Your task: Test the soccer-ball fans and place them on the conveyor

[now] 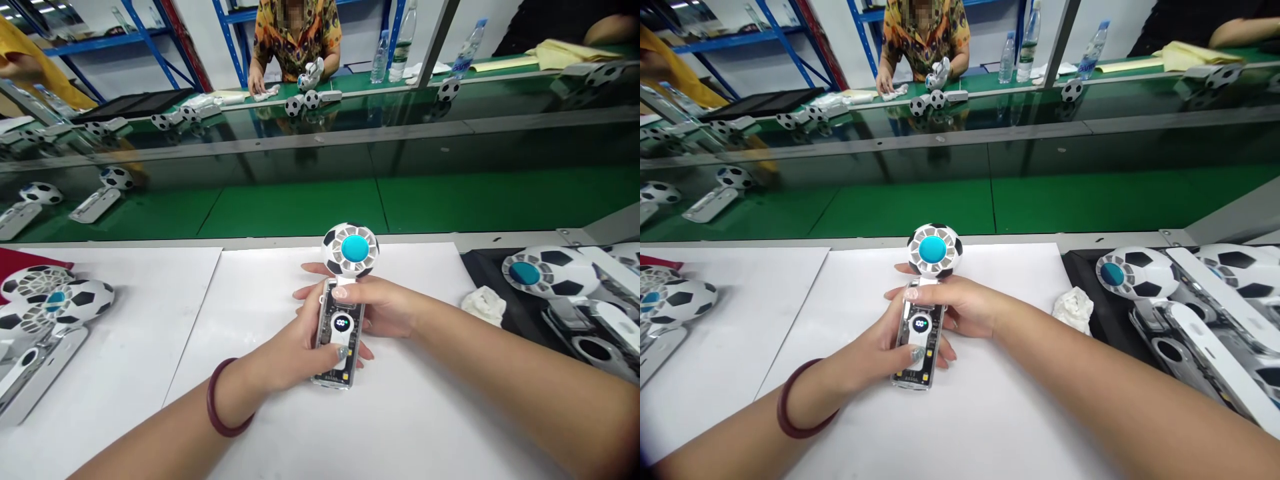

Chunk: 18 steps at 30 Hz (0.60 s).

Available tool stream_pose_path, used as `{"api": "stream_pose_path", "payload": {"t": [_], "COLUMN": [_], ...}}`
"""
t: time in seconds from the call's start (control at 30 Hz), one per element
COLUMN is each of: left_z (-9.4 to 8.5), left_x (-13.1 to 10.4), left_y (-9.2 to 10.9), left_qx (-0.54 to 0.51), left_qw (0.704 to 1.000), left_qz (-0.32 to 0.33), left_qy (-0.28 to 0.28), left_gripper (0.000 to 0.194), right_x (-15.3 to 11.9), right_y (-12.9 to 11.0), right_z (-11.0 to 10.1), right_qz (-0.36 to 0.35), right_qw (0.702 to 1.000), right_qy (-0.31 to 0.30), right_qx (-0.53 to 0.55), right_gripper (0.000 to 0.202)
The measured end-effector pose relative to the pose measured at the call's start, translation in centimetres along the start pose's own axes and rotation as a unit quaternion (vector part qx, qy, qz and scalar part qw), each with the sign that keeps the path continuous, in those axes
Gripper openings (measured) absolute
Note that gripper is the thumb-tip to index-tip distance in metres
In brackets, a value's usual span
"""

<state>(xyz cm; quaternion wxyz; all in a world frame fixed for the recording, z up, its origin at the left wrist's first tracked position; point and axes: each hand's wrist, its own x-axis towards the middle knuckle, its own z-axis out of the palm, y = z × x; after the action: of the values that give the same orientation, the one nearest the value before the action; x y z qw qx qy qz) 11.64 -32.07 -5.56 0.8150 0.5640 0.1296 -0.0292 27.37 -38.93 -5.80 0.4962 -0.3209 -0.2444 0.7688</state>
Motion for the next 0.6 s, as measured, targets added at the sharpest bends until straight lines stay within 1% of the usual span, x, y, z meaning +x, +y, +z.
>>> {"api": "stream_pose_path", "payload": {"t": [0.1, 0.17, 0.33, 0.4, 0.47, 0.53, 0.57, 0.6], "left_z": [0.1, 0.1, 0.1, 0.0, -0.1, -0.1, 0.0, 0.1], "left_x": [0.0, 0.0, 0.0, 0.0, 0.0, 0.0, 0.1, 0.1], "left_y": [0.2, 0.3, 0.1, -0.2, -0.4, -0.6, -0.8, -0.9], "left_qx": [0.003, 0.01, 0.003, -0.014, -0.016, -0.002, -0.006, -0.019], "left_qw": [1.0, 1.0, 1.0, 1.0, 1.0, 0.998, 0.995, 0.991], "left_qz": [-0.005, -0.003, 0.005, 0.006, 0.014, 0.058, 0.091, 0.128], "left_qy": [-0.001, -0.005, -0.002, -0.003, 0.007, 0.022, 0.028, 0.033], "left_gripper": [0.061, 0.059, 0.059, 0.059, 0.062, 0.068, 0.07, 0.073], "right_x": [-0.2, -0.2, 0.0, -0.2, -0.5, -0.8, -0.8, -0.4], "right_y": [0.0, 0.0, 0.0, 0.0, -0.1, -0.2, -0.4, -0.6], "right_z": [0.1, 0.3, 0.8, 1.0, 1.2, 1.4, 1.5, 1.7], "right_qz": [0.007, 0.004, -0.024, -0.032, -0.037, -0.058, -0.083, -0.119], "right_qw": [1.0, 1.0, 0.998, 0.997, 0.996, 0.992, 0.984, 0.969], "right_qy": [-0.006, 0.004, 0.061, 0.072, 0.075, 0.078, 0.096, 0.123], "right_qx": [-0.008, -0.012, -0.022, -0.024, -0.037, -0.079, -0.124, -0.177], "right_gripper": [0.073, 0.078, 0.072, 0.071, 0.071, 0.061, 0.051, 0.041]}}
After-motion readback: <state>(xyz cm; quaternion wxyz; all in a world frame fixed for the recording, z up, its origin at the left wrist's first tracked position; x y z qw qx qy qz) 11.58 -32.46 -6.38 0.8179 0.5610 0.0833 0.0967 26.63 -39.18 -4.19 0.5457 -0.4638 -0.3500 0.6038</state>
